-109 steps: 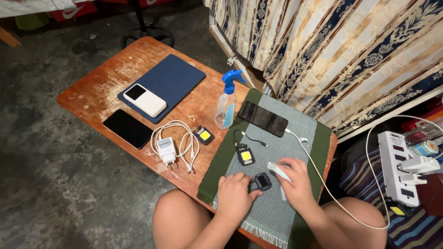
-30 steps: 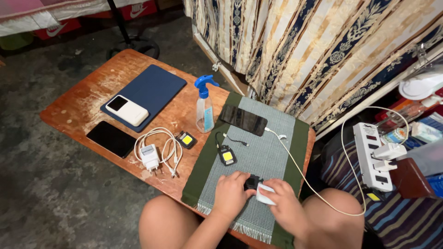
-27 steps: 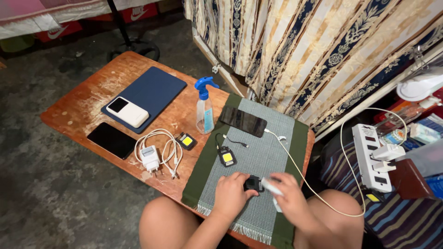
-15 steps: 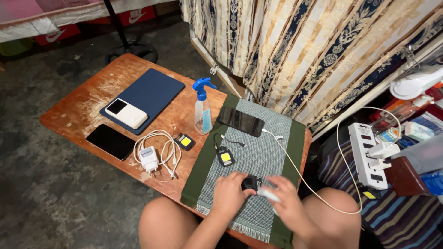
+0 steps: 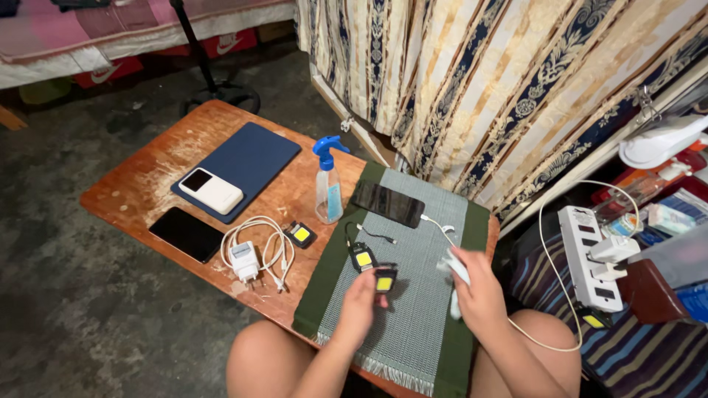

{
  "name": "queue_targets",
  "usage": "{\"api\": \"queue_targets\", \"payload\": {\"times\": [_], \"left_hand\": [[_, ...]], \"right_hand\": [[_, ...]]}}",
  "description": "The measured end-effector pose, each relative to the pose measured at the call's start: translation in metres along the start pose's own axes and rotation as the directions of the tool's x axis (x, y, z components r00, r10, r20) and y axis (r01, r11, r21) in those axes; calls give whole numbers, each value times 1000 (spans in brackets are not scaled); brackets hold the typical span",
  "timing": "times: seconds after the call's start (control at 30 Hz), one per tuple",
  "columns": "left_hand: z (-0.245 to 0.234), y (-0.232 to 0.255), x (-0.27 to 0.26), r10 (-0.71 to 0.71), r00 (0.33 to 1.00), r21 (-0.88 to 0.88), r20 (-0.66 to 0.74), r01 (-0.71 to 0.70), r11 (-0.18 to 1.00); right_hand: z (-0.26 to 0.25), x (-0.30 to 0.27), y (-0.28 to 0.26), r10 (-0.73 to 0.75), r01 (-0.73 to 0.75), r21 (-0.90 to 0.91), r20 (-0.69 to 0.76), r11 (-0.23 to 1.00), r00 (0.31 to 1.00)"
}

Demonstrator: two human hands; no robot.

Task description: The person sits at a low table and connects electronic devices to chargers. They plug a power bank and a phone into a power strip, arrange charging cables and adapters, plug small LED lights in to charge, and wipe the devices with a tissue between connections.

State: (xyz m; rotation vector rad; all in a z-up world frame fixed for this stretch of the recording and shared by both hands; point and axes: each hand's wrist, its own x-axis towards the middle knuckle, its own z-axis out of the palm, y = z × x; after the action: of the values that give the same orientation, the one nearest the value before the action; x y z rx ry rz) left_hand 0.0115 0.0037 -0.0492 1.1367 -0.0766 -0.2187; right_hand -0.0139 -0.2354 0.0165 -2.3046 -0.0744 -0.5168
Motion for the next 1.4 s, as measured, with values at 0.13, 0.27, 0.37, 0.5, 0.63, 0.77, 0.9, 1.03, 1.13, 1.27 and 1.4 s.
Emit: {"api": "queue_targets", "payload": {"times": [0.13,0.27,0.37,0.5,0.63,0.77,0.9,1.03,1.13,1.27,1.4], "left_hand": [[-22,7,11,-307,944,-444,123,329,833],[-31,8,8,-266,922,-536,281,381,754],[-32,-2,6,-188,873,-582,450,446,680],[-26,-23,6,-170,854,-590,491,470,657],[-20,-37,3,-252,914,-611,317,400,683],[-17,-38,1,-228,943,-594,241,329,734],[-6,-36,-2,-128,992,-483,20,121,867],[-8,-15,-14,248,967,185,64,-256,949],[-10,11,-19,433,857,428,279,-514,743],[-7,37,-23,397,831,534,391,-556,638],[-6,39,-24,451,789,513,417,-614,600]], "right_hand": [[18,32,-23,-215,229,-348,79,909,973],[42,28,-38,-430,436,-301,90,848,898],[57,0,-44,-236,224,137,82,965,968],[78,-28,-51,24,-56,315,104,948,994],[89,-33,-55,81,-99,345,67,934,995],[94,-35,-49,125,-139,376,62,916,990],[101,-39,-29,227,-288,551,179,783,957],[96,-39,-2,416,-646,626,496,437,762],[84,-34,14,387,-759,568,653,318,651],[75,-32,25,349,-783,528,702,329,620],[77,-31,23,316,-752,543,688,374,653]]}}
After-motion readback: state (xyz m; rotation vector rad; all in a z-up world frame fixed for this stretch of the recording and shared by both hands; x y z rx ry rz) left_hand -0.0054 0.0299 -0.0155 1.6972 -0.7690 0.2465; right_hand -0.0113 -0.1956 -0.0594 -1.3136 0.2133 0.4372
